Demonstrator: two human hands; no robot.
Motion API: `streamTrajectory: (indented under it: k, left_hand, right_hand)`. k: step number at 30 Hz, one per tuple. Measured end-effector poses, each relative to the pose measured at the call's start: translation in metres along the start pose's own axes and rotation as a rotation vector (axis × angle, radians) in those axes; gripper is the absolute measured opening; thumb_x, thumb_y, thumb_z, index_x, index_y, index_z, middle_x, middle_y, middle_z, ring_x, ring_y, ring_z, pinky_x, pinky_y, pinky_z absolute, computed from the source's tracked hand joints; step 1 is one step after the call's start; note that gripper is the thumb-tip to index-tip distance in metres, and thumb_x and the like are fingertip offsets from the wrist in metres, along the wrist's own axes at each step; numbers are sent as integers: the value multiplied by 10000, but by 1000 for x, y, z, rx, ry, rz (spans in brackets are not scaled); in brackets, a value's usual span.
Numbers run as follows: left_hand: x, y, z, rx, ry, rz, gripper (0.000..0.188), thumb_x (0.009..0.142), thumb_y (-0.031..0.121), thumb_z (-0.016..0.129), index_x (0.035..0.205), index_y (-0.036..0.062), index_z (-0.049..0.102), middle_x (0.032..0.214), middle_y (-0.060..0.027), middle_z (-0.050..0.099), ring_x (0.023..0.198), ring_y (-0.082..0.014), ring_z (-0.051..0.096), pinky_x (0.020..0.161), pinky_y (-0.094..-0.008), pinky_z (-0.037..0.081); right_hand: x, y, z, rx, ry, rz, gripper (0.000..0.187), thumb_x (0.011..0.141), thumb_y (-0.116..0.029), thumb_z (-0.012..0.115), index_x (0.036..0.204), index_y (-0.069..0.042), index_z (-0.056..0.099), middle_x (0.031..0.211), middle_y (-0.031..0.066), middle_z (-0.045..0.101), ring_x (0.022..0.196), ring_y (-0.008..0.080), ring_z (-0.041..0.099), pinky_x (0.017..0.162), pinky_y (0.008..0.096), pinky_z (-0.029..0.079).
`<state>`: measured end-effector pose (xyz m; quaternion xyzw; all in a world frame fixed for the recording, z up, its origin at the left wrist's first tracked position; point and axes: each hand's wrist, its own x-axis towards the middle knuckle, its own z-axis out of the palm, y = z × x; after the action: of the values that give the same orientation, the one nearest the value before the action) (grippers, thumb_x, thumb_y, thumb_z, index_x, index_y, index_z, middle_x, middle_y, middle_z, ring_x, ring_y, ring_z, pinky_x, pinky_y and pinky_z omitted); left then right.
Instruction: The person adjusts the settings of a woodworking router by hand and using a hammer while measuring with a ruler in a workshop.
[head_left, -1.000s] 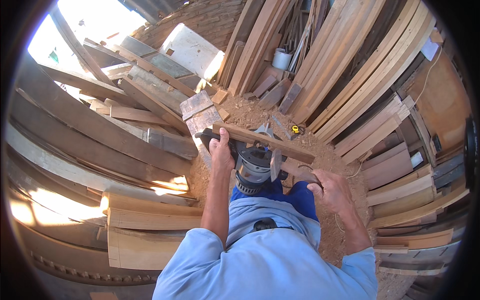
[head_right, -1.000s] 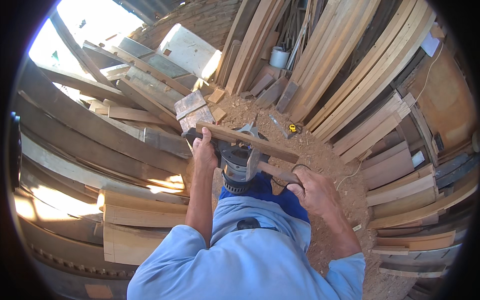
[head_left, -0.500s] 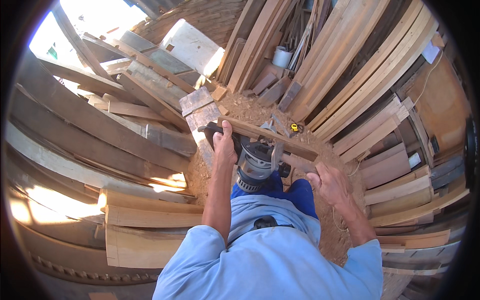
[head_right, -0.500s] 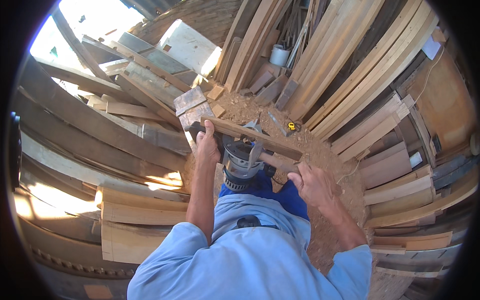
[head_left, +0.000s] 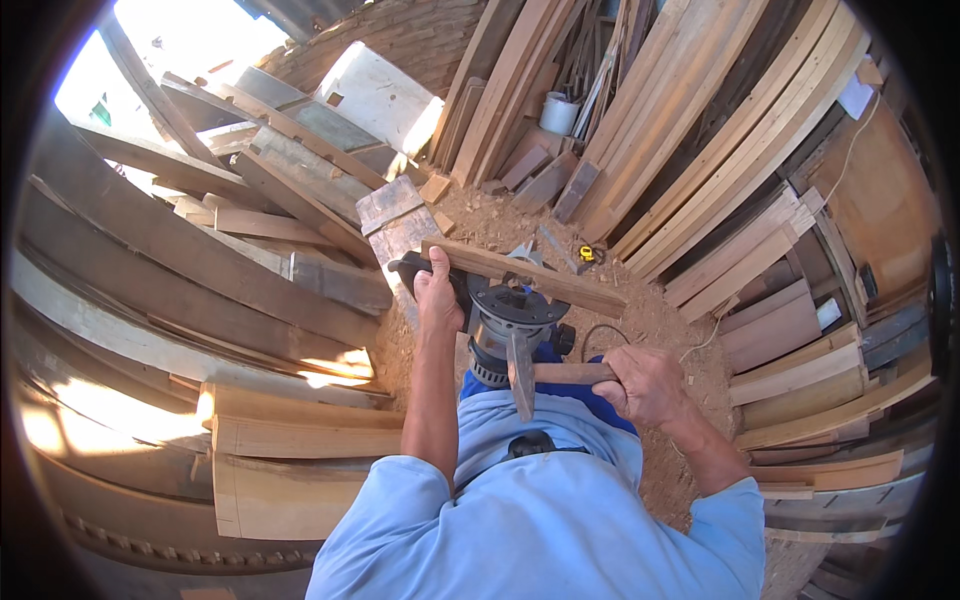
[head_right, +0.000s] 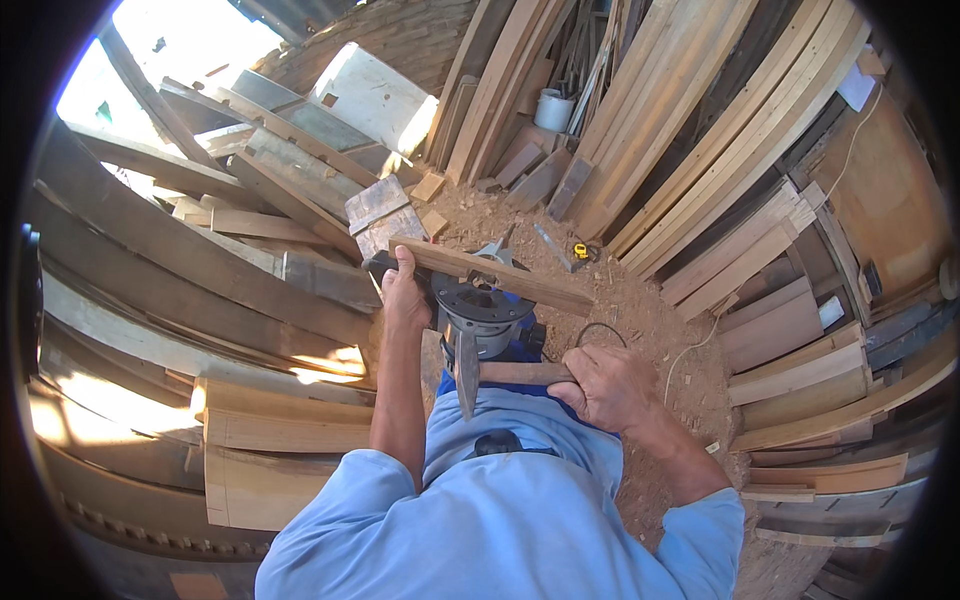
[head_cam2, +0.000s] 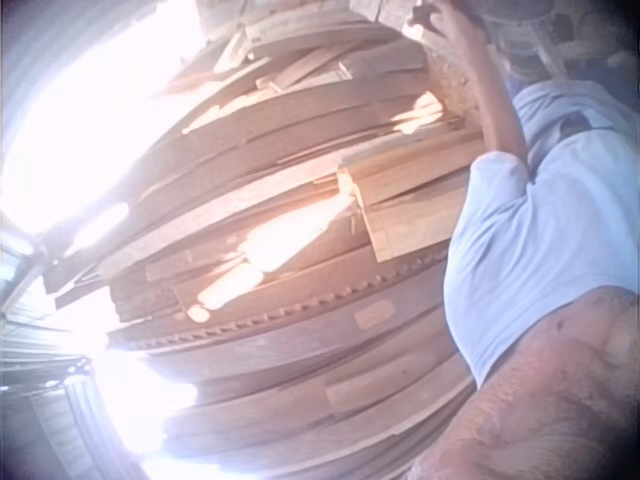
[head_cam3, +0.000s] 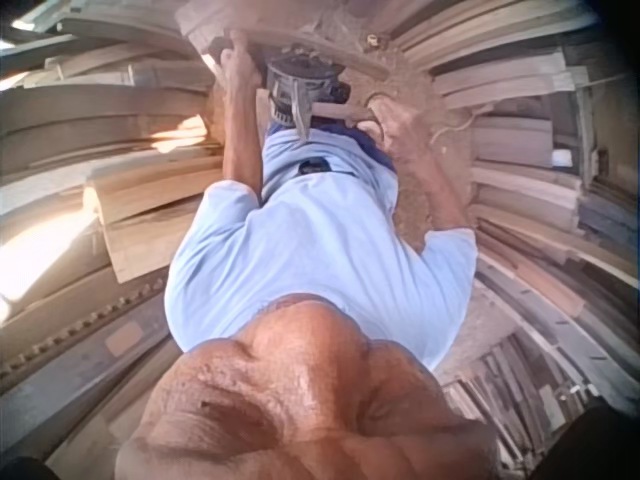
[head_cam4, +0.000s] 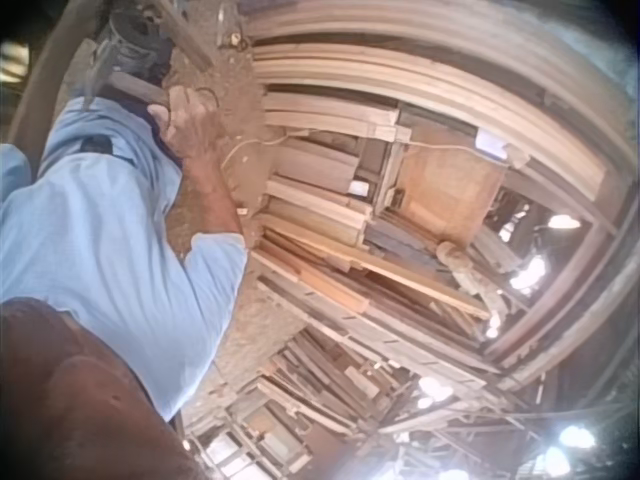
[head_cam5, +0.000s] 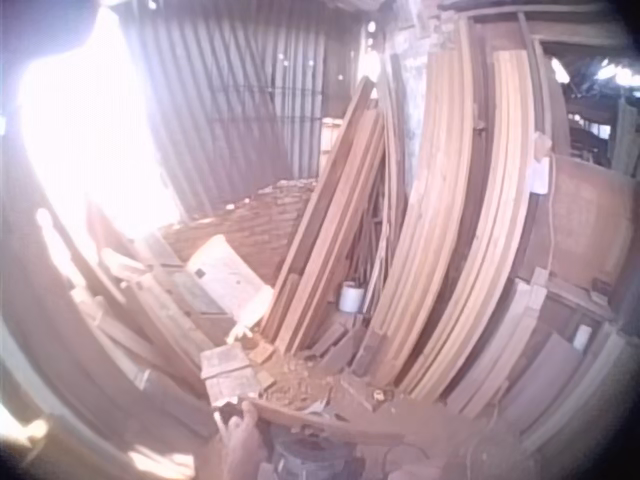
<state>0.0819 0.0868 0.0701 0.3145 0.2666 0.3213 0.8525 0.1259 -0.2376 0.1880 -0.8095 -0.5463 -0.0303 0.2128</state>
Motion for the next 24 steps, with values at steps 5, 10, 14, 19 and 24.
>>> streamTrajectory:
  k: [5, 10, 14, 19, 24]
  left_hand:
    - [3, -5, 0, -12, 5, 20, 419, 996, 381, 649, 1075, -29, 611, 1056, -159, 701, 898, -240, 697, 774, -431, 620]
    - [5, -3, -3, -81, -26, 43, 398, 1002, 369, 649, 1057, -25, 651, 960, -120, 689, 844, -248, 693, 726, -451, 625]
    - [2, -8, -3, -1, -12, 23, 462, 1017, 374, 613, 1174, -59, 604, 1124, -179, 695, 946, -266, 693, 837, -458, 612]
    - [8, -6, -5, -61, 2, 52, 407, 1018, 353, 629, 1132, -37, 645, 1054, -133, 696, 862, -239, 688, 763, -440, 621]
    - [6, -14, -10, 28, 24, 52, 463, 1020, 364, 606, 1204, -60, 574, 1171, -190, 687, 1032, -294, 687, 905, -494, 594]
  right_hand:
    - [-2, 26, 12, -107, -36, 301, 419, 961, -472, 607, 847, -70, 574, 760, 155, 611, 700, 373, 648, 602, 470, 508]
    - [0, 12, 4, 50, -14, 24, 420, 974, -462, 599, 848, -62, 577, 773, 167, 626, 725, 396, 654, 606, 485, 510]
    - [1, 28, 10, -131, -90, 247, 419, 975, -485, 589, 844, -87, 583, 760, 126, 616, 709, 361, 658, 590, 459, 512]
    - [3, 5, -5, 71, -63, 22, 465, 979, -509, 568, 848, -63, 587, 797, 168, 650, 737, 403, 660, 602, 485, 513]
    - [7, 28, 8, -84, -87, 297, 464, 968, -506, 589, 854, -56, 583, 794, 170, 653, 729, 390, 663, 604, 491, 510]
